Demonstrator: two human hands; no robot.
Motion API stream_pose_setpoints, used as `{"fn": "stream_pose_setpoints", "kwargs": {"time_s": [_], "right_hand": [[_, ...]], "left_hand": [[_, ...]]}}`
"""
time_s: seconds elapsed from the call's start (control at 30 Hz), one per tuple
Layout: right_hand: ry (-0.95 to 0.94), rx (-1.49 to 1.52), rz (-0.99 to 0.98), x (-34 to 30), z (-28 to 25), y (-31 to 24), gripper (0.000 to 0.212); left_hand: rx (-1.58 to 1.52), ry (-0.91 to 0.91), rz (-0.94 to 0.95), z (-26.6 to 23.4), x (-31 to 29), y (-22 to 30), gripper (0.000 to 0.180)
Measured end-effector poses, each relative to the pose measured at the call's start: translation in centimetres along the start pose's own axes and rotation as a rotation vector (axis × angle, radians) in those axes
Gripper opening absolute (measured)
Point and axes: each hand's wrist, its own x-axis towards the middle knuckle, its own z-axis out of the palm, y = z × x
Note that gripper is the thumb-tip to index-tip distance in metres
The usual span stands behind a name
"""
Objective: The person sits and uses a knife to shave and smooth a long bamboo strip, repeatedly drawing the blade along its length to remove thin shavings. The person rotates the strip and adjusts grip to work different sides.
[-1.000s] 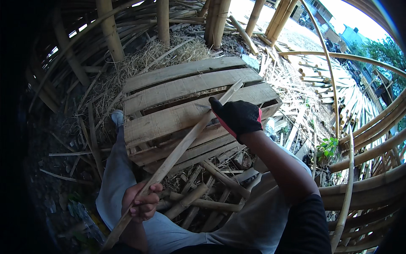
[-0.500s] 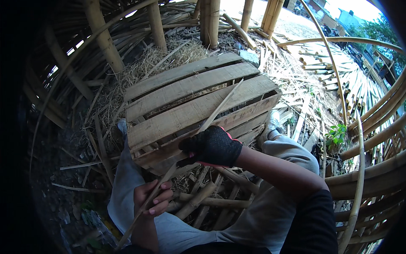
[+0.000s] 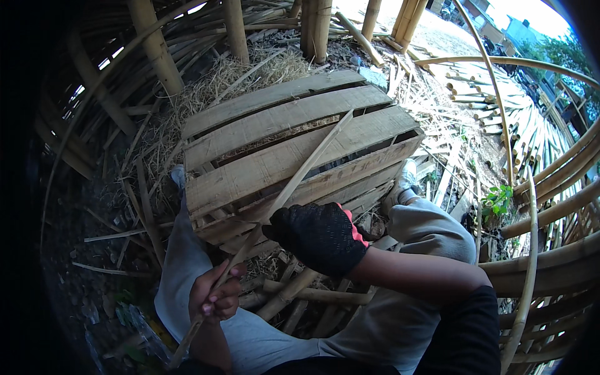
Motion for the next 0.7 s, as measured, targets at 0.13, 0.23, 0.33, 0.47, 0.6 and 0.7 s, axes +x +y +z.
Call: {"fn": "stream_pose_setpoints", "kwargs": {"time_s": [0.13,0.23,0.33,0.47,0.6,0.7], "right_hand": [[0.056,-0.013,-0.120,1.2,1.4,3.4,0.028],[0.131,0.040,-0.052,1.7,1.6,3.6,0.031],[0.085,-0.052,-0.163,0.4,1.2,1.0,0.028],[0.139,-0.036,0.002,3.0,1.8,7.2,0.024],[-0.018,-0.068,-0.093,2.0,0.4,2.6,0.019],[0.069,0.006,-0.236,2.1,1.4,3.3,0.021]], "left_hand": [[-0.297,-0.118,-0.023,-0.2,0.2,-0.4,0.033],[-0.351,-0.186,-0.033,-0.2,0.7,0.0,0.032],[-0.299,-0.150,-0.027,-0.3,0.2,-0.3,0.030],[-0.374,-0.223,-0.039,-0.6,0.4,-0.3,0.034],[-0.261,-0.163,-0.010,-0.4,0.1,-0.3,0.030],[-0.309,-0.183,-0.025,-0.6,-0.1,-0.2,0.030]]}}
